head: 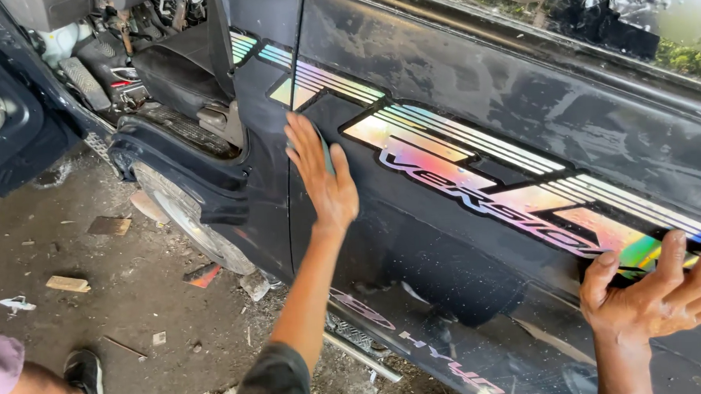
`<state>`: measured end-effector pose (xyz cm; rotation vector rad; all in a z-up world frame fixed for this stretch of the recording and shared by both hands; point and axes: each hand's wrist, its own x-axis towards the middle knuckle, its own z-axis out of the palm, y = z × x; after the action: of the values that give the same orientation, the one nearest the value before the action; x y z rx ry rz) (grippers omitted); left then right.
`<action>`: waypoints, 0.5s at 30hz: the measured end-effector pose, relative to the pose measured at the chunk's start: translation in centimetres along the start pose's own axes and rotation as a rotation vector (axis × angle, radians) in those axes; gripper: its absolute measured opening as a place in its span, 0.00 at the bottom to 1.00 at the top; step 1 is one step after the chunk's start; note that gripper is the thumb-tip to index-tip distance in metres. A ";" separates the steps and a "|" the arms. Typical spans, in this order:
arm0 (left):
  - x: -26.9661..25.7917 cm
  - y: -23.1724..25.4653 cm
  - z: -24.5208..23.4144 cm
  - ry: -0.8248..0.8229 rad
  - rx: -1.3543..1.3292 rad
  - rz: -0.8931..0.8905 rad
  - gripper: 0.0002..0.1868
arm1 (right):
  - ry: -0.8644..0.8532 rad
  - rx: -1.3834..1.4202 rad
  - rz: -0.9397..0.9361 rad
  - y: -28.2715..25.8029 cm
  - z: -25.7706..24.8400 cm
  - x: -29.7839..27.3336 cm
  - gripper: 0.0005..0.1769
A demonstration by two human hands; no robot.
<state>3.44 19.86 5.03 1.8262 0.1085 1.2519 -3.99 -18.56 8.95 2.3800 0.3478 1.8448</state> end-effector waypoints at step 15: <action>-5.0 0.8 2.1 -0.054 0.088 0.100 0.38 | -0.006 0.028 0.007 0.0 -0.1 -0.1 0.33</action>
<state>2.37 15.55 1.87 1.9599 0.0433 1.2836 -4.07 -18.55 8.91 2.4068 0.3679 1.8478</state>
